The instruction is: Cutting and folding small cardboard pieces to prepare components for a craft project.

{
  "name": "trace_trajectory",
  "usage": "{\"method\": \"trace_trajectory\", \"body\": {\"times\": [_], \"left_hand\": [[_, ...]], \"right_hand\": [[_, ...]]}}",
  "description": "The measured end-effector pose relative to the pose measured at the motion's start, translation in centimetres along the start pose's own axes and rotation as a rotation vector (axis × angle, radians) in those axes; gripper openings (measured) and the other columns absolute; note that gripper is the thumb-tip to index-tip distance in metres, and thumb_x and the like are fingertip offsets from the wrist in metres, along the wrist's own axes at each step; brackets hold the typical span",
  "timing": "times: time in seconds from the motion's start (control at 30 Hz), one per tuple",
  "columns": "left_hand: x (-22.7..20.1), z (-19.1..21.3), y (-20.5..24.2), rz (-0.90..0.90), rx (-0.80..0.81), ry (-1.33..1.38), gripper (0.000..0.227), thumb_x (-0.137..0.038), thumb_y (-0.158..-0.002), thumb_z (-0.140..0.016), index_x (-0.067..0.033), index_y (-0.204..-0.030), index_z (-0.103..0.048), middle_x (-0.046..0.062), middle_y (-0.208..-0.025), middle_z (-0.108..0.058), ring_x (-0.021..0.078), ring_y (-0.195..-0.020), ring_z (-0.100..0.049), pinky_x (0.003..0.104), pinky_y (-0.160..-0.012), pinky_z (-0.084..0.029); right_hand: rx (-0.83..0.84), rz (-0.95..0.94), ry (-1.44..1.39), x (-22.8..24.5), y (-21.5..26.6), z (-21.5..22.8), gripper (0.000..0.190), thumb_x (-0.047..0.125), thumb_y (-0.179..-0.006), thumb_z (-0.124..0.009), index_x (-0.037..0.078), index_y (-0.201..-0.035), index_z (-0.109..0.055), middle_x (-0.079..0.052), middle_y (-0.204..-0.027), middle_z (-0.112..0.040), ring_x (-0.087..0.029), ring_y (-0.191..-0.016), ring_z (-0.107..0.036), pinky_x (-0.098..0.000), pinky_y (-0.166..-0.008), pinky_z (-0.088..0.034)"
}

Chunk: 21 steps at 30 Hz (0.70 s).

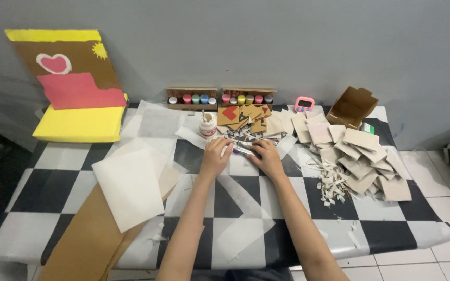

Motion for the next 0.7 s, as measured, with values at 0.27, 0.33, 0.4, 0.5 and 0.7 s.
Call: {"method": "trace_trajectory", "body": {"times": [0.27, 0.33, 0.4, 0.5, 0.7], "left_hand": [[-5.7, 3.9, 7.8, 0.388, 0.670, -0.170, 0.044, -0.039, -0.083, -0.078, -0.0061, -0.111, -0.070, 0.014, -0.111, -0.067, 0.0361, -0.110, -0.062, 0.048, -0.095, -0.044], [-6.7, 2.9, 11.7, 0.421, 0.797, -0.225, 0.054, -0.047, -0.079, -0.081, -0.0058, -0.111, -0.070, 0.014, -0.114, -0.066, 0.0360, -0.112, -0.060, 0.049, -0.096, -0.044], [-7.3, 0.8, 15.1, 0.323, 0.858, -0.293, 0.057, -0.043, -0.069, -0.087, -0.0098, -0.108, -0.063, 0.007, -0.114, -0.056, 0.0334, -0.111, -0.056, 0.050, -0.093, -0.043], [-6.2, -0.3, 16.4, 0.275, 0.788, -0.229, 0.018, -0.027, -0.085, -0.077, -0.0123, -0.091, -0.068, 0.003, -0.108, -0.060, 0.0272, -0.107, -0.060, 0.043, -0.093, -0.043], [-1.3, -0.2, 13.1, 0.226, 0.539, -0.306, 0.026, -0.019, -0.088, -0.072, -0.0168, -0.112, -0.064, 0.002, -0.102, -0.063, 0.0253, -0.102, -0.066, 0.041, -0.089, -0.048]], "right_hand": [[-0.056, 0.035, 0.071, -0.4, 0.2, -0.5, 0.031, 0.034, -0.089, -0.077, 0.014, -0.113, -0.075, -0.002, -0.120, -0.068, -0.025, -0.123, -0.056, -0.0388, -0.105, -0.045], [-0.058, 0.035, 0.091, -0.5, 0.8, -0.6, 0.031, 0.035, -0.090, -0.077, 0.015, -0.113, -0.075, -0.001, -0.120, -0.067, -0.024, -0.122, -0.057, -0.0379, -0.104, -0.045], [-0.092, 0.059, 0.111, -0.4, 0.8, -0.6, 0.029, 0.036, -0.090, -0.076, 0.016, -0.112, -0.075, -0.001, -0.117, -0.067, -0.023, -0.120, -0.057, -0.0370, -0.101, -0.046], [-0.120, 0.097, 0.131, -0.6, 0.9, -0.8, 0.028, 0.035, -0.088, -0.077, 0.018, -0.110, -0.074, 0.000, -0.116, -0.067, -0.022, -0.118, -0.058, -0.0365, -0.099, -0.046], [-0.121, 0.096, 0.217, -0.7, 0.9, -1.2, 0.031, 0.037, -0.087, -0.078, 0.018, -0.111, -0.073, 0.001, -0.117, -0.067, -0.021, -0.120, -0.057, -0.0362, -0.099, -0.046]]}}
Point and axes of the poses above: each hand's wrist, its own y-axis away from the middle knuckle, its own z-axis out of the back of the hand, x = y × z, the point moved 10 cm from there along -y, towards the middle knuckle
